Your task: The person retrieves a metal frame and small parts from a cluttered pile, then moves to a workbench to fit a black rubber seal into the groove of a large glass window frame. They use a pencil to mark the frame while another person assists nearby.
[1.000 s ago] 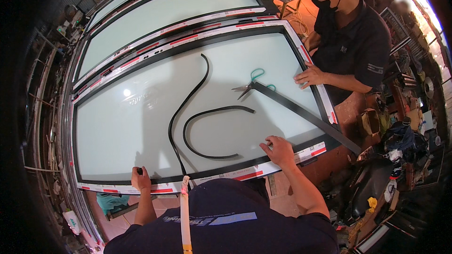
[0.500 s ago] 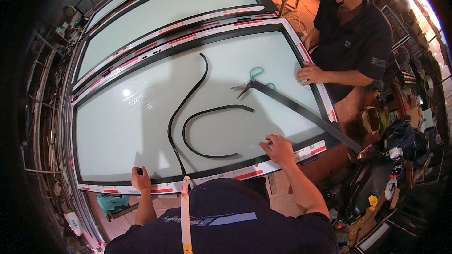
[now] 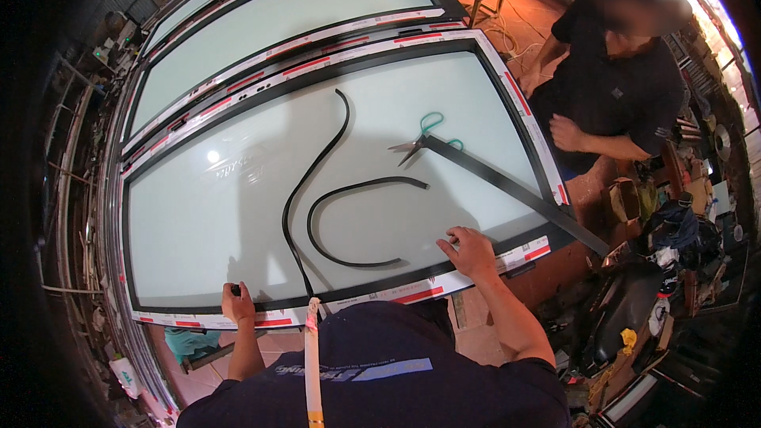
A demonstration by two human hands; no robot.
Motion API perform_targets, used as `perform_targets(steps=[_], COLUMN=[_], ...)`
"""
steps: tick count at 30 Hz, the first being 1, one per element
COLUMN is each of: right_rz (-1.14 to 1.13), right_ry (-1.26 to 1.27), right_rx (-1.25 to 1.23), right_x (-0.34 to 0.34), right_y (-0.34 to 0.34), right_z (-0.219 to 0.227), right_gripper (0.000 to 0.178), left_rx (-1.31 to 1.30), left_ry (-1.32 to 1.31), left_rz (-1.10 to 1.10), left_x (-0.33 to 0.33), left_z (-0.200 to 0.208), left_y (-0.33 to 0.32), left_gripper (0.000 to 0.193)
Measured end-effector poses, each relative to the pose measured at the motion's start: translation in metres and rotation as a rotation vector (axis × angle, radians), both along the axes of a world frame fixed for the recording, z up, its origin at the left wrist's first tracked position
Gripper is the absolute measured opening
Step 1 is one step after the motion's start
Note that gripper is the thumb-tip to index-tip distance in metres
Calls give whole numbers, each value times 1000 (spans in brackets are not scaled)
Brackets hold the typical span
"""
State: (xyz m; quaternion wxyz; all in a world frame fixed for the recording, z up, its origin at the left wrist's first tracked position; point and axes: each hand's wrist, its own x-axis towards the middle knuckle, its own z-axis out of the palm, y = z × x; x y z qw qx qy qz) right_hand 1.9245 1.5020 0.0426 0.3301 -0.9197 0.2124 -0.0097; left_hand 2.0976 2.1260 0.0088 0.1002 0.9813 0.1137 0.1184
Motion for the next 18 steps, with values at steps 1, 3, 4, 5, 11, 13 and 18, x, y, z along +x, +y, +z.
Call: perform_targets(steps=[1,3,4,5,11,13,18], right_rz=[0,0,0,-1,-6,-6,-9], right_ry=[-6,-17,-13,-10,-11,-4,19], right_rx=[0,0,1,1,1,-5,-10], right_x=[0,0,-1,-1,0,0,1], right_y=[0,0,0,-1,0,-1,-2], right_z=[0,-1,-1,-1,-2,-3,-7], right_gripper=[44,44,44,44,44,45,46], left_rx=[5,15,20,25,11,15,39], left_ry=[-4,-18,-31,-44,-49,-12,-28], left_rz=[0,-4,-8,-12,-23,0,-7], left_x=[0,-1,-1,-1,0,0,0], left_z=[1,2,2,3,2,1,-2], left_y=[-1,-2,-3,-4,-4,-3,0], left_gripper=[29,28,26,25,25,25,26])
